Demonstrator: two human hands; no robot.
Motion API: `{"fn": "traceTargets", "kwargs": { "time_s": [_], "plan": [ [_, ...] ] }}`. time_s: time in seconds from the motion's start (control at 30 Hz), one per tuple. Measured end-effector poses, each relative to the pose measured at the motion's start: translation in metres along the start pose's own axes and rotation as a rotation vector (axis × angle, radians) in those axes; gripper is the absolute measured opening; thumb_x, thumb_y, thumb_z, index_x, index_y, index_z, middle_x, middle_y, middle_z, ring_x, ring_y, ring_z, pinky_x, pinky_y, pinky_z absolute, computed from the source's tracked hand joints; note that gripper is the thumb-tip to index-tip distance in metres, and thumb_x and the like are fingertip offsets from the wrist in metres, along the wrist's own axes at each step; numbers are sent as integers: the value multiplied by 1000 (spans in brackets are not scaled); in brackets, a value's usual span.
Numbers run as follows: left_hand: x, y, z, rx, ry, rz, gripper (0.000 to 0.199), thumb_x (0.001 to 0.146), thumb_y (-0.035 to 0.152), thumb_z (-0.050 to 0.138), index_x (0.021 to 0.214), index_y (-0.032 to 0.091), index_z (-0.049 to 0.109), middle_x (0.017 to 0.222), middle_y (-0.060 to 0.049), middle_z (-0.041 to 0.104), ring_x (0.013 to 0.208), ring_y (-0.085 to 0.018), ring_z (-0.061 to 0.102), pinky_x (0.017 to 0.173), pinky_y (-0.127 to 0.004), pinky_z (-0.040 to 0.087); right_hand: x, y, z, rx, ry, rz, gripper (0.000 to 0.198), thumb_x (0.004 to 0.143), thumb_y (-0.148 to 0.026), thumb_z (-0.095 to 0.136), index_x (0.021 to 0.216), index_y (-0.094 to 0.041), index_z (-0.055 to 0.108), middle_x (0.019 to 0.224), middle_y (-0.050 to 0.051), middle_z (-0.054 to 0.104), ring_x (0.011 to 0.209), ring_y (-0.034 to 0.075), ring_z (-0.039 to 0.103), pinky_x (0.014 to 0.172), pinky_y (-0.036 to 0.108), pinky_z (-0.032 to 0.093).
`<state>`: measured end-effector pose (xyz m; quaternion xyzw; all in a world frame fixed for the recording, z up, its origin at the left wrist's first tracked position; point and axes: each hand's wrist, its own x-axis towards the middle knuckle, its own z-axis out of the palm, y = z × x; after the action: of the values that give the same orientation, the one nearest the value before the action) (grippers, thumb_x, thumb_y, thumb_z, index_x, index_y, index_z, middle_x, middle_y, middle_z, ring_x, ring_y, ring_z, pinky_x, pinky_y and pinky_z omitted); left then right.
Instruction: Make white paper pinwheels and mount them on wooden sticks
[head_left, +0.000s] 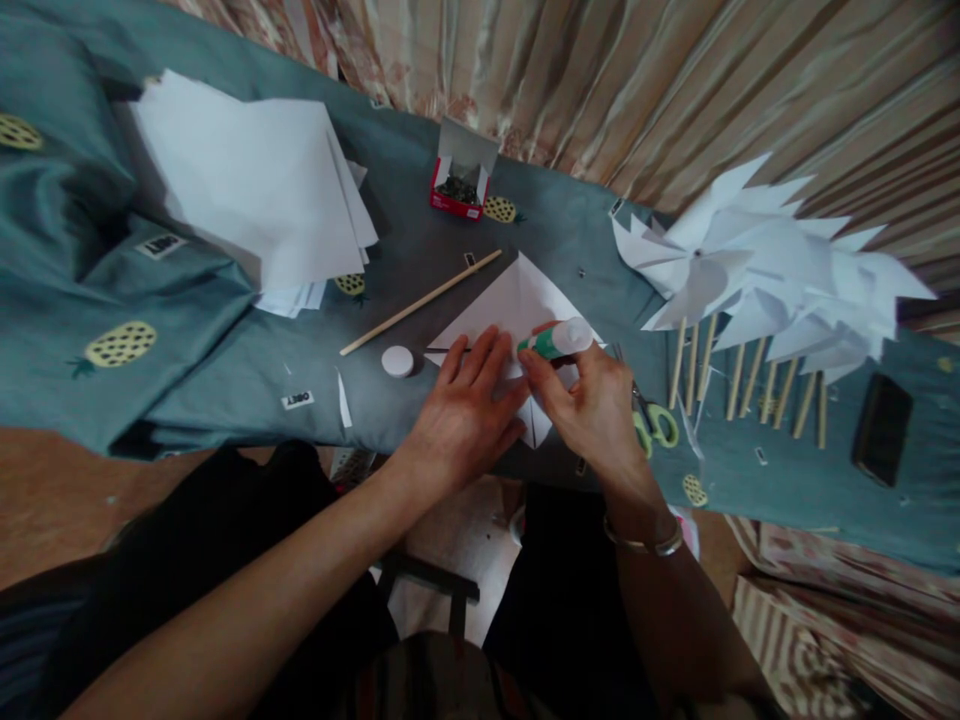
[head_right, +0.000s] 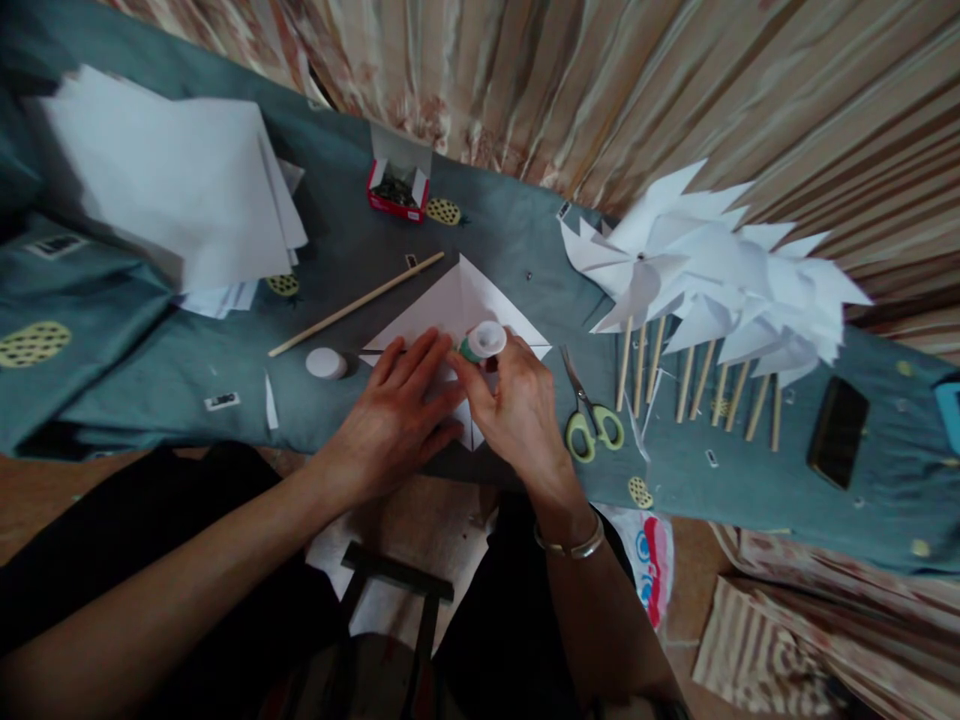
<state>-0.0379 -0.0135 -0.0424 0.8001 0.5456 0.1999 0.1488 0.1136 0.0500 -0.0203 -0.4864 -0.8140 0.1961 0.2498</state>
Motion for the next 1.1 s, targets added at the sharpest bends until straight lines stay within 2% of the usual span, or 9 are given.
{"fn": "traceTargets", "kwargs": {
  "time_s": [0.53,0.83,1.1],
  "plan": [
    [0,-1,0,-17,-6,-1,46,84,28,66,128,17,59,150,-21,41,142,-41,32,112,-64,29,-3,2,-6,-10,-13,4,27,91,-39,58,100,-15,65,84,8,70,74,20,66,65,31,50],
    [0,0,-2,-11,-6,-8,45,84,27,66,128,17,60,149,-22,41,142,-41,32,112,-62,29,-2,4,-6,-21,0,33,28,90,-41,57,100,-16,66,84,7,71,69,18,65,64,30,50],
    [0,0,-1,-21,-9,-11,46,84,28,66,129,17,59,150,-22,40,142,-41,31,113,-62,27,-2,5,-6,-14,6,48,29,90,-43,57,100,-18,65,89,8,72,74,20,67,68,33,51]
  ]
}}
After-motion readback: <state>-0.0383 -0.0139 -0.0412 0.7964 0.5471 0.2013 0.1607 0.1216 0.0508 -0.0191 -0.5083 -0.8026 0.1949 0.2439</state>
